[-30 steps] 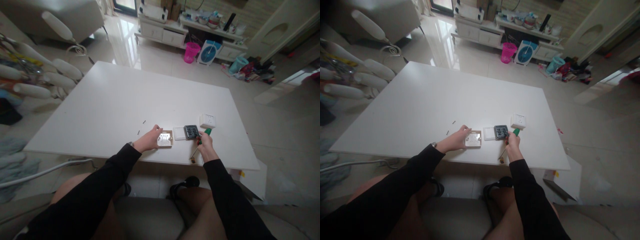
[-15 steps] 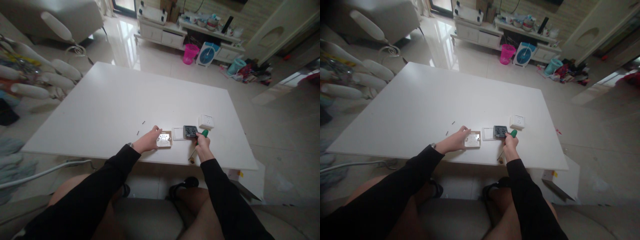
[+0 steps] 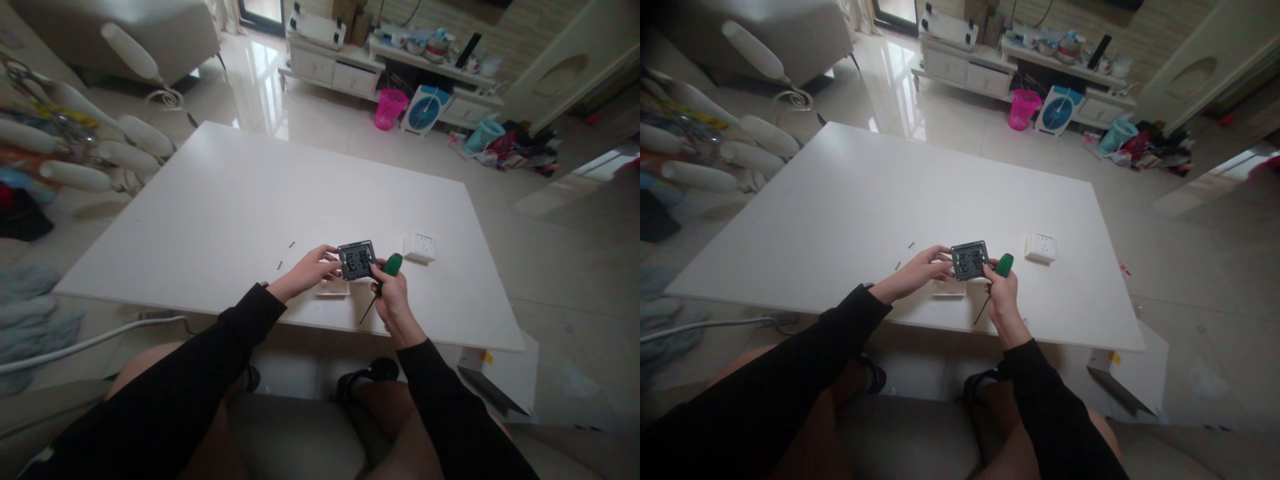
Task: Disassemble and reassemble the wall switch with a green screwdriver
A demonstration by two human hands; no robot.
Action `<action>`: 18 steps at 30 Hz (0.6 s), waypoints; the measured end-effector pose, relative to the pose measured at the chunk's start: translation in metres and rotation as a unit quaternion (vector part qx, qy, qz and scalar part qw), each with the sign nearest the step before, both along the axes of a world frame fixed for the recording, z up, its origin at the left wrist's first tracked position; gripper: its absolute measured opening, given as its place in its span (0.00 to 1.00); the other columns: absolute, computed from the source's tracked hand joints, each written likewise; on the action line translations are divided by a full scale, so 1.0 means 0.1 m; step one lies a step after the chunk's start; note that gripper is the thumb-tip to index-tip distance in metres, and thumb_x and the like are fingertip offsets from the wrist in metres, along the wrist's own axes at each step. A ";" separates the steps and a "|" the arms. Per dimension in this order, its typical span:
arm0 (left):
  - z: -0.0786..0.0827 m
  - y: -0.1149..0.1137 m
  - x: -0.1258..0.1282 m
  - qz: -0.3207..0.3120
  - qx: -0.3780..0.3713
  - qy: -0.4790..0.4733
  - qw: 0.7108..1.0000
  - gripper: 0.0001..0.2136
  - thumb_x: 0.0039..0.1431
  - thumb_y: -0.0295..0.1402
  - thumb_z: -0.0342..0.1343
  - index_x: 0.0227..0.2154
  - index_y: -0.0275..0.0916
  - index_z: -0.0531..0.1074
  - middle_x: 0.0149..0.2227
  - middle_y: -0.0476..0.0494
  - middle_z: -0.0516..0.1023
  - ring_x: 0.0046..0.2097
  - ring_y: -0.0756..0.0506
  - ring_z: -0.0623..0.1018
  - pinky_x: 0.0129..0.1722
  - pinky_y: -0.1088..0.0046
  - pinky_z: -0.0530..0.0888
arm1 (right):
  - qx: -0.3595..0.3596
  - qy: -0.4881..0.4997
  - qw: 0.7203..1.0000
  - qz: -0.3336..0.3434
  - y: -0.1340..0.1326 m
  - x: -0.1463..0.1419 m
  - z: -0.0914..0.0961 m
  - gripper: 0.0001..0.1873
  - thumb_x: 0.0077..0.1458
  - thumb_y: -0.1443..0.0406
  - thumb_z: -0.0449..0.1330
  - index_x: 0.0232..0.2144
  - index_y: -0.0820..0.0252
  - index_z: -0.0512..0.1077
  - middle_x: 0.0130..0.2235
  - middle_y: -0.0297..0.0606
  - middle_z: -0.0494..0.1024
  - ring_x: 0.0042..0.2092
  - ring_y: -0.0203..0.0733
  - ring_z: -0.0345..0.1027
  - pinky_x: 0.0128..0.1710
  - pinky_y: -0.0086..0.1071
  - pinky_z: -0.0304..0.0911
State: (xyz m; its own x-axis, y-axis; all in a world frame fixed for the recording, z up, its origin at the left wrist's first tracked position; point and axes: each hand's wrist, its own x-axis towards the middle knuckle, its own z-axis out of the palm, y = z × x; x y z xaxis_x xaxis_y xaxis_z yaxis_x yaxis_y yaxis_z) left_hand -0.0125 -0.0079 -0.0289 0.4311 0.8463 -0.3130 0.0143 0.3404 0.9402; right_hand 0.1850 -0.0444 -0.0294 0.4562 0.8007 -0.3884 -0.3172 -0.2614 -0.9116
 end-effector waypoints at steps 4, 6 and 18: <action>-0.01 -0.07 0.04 0.017 -0.031 -0.056 0.998 0.19 0.57 0.35 0.66 0.48 0.37 0.67 0.43 0.41 0.77 0.41 0.45 0.81 0.37 0.67 0.80 | -0.003 0.018 0.998 0.064 -0.11 -0.12 -0.02 0.22 0.31 0.61 0.74 0.32 0.59 0.74 0.29 0.29 0.76 0.28 0.32 0.65 0.19 0.24 0.49; -0.01 -0.08 0.02 0.008 -0.039 -0.050 0.998 0.19 0.56 0.34 0.66 0.47 0.37 0.67 0.40 0.43 0.77 0.39 0.46 0.81 0.34 0.70 0.79 | -0.008 0.015 0.997 0.072 -0.13 -0.13 -0.02 0.22 0.32 0.61 0.74 0.31 0.58 0.73 0.29 0.28 0.75 0.28 0.33 0.65 0.19 0.24 0.50; 0.04 -0.09 -0.05 -0.093 0.013 0.026 0.995 0.20 0.52 0.34 0.68 0.44 0.38 0.66 0.37 0.48 0.75 0.36 0.47 0.78 0.32 0.71 0.77 | -0.028 -0.030 0.994 0.104 -0.16 -0.18 -0.05 0.25 0.38 0.51 0.75 0.31 0.59 0.71 0.23 0.26 0.70 0.22 0.31 0.59 0.16 0.24 0.48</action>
